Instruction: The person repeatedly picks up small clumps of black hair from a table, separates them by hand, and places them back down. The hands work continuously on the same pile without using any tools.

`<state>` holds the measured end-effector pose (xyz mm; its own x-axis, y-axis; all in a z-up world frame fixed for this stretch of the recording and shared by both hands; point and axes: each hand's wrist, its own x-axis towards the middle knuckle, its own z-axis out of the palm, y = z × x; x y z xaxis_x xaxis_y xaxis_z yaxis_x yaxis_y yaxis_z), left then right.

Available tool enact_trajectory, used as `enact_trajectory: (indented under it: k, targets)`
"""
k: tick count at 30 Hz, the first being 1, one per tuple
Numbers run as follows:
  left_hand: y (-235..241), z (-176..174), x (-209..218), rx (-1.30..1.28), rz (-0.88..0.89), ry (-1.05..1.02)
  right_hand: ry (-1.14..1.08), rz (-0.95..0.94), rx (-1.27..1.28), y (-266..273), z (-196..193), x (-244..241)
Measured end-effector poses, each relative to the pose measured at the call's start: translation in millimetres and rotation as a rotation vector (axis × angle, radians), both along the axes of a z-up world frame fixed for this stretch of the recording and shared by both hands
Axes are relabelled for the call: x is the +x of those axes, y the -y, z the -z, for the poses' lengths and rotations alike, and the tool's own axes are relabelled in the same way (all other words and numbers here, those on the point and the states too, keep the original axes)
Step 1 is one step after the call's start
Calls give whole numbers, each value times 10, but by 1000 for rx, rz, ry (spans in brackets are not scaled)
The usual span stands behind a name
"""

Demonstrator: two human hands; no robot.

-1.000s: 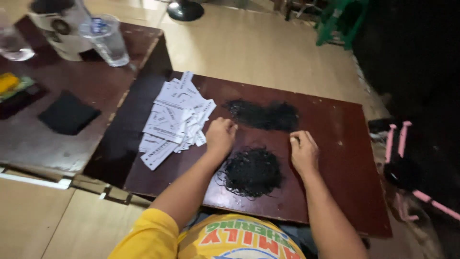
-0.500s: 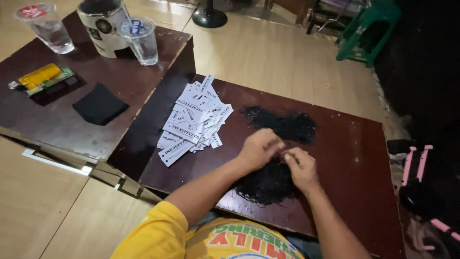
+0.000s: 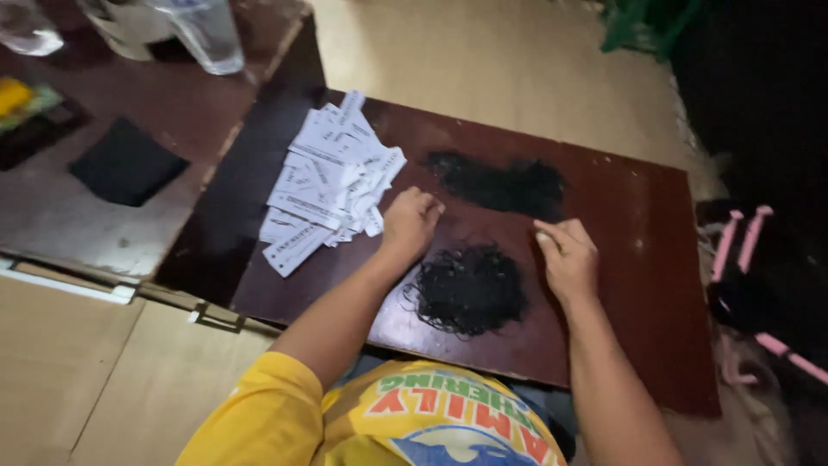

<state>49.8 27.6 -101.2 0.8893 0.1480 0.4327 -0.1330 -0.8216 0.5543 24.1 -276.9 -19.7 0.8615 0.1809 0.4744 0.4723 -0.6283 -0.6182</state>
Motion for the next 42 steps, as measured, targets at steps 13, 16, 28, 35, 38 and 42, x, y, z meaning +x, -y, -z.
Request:
enact_trajectory:
  k: [13,16,28,35,38,42]
  targets:
    - [87,-344,-110,158,-46,-81,-3,128,-180,108,306,123]
    - [85,-354,-94,185,-28,-43,-57,174,-187,88,275,112]
    - [67,-252,-117,31,-29,90,-100,202,-87,102,245,88]
    - [44,-128,-64,77,-49,76,-93,210,-138,103,228,88]
    - [115,-236,-122,172,-91,105,-51,225,-203,122,334,139]
    - [117,-256,-141,243,-116,128,-80,262,-248,82,336,147]
